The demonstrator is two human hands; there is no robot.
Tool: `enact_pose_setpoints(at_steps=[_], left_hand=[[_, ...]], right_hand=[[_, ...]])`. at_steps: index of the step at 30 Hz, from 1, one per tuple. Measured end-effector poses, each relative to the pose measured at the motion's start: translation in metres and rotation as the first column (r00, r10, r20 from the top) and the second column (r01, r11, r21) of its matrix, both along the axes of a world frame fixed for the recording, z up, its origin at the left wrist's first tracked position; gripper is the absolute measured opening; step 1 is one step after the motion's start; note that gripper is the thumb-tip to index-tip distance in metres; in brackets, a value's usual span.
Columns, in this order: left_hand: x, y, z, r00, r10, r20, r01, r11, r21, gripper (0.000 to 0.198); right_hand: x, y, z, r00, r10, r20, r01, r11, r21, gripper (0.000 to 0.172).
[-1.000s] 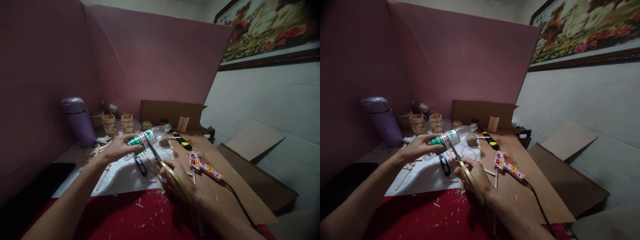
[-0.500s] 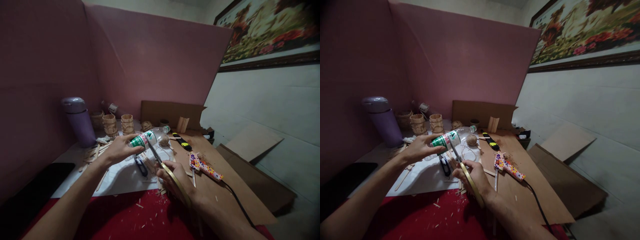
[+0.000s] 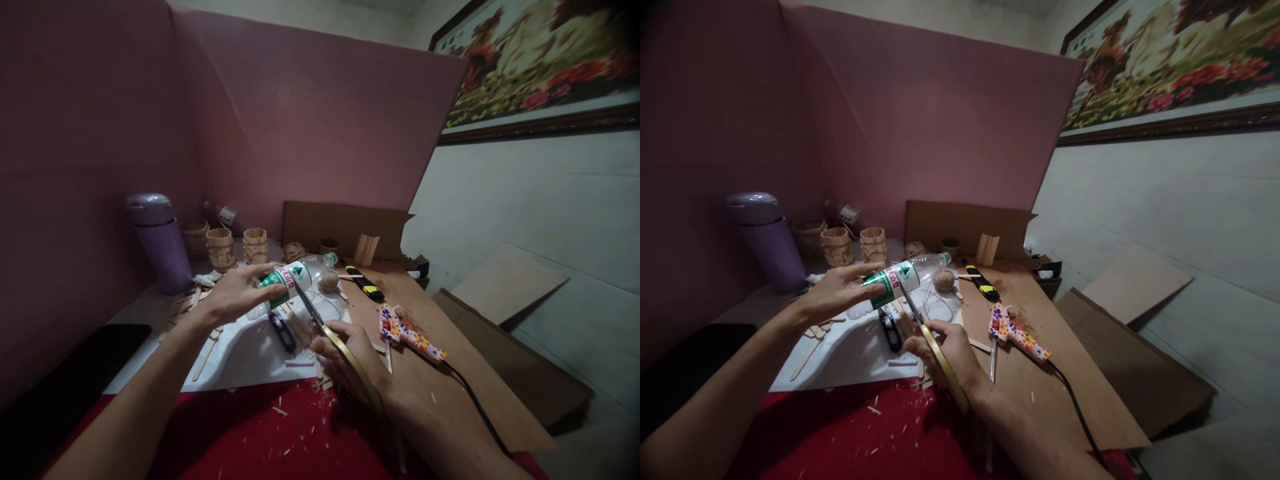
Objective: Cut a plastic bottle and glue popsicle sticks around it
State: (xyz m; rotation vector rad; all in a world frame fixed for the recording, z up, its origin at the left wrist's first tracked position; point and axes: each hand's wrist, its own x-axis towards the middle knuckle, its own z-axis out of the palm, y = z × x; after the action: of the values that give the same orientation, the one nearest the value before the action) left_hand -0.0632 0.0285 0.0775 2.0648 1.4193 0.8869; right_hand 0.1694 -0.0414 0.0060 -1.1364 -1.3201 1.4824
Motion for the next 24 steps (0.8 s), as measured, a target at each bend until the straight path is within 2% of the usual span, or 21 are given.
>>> enact_pose_setpoints(at_steps=[2, 6, 9, 17, 24], left_hand=[[-0.002, 0.000, 0.003, 0.998, 0.013, 0.059, -0.012, 1.000, -0.028, 0.076], [-0.002, 0.000, 0.004, 0.987, -0.083, 0.137, 0.103, 0.984, -0.145, 0.073], [-0.001, 0.000, 0.002, 0.983, -0.082, 0.163, 0.113, 0.974, -0.195, 0.070], [0.003, 0.000, 0.000, 0.986, -0.110, 0.125, 0.127, 0.983, -0.135, 0.070], [0.006, -0.003, 0.000, 0.992, -0.112, 0.063, 0.116, 0.991, -0.062, 0.065]], right_hand=[[0.000, 0.000, -0.001, 1.000, 0.014, 0.015, -0.015, 1.000, 0.016, 0.045], [0.000, -0.003, 0.004, 0.996, -0.024, 0.085, 0.016, 0.996, 0.089, 0.049], [0.002, -0.005, 0.010, 0.993, -0.025, 0.112, 0.008, 0.988, 0.152, 0.054], [0.004, -0.004, 0.006, 0.998, 0.001, 0.066, -0.010, 0.991, 0.131, 0.060], [0.005, 0.000, 0.001, 0.998, 0.047, -0.032, -0.046, 0.999, 0.024, 0.062]])
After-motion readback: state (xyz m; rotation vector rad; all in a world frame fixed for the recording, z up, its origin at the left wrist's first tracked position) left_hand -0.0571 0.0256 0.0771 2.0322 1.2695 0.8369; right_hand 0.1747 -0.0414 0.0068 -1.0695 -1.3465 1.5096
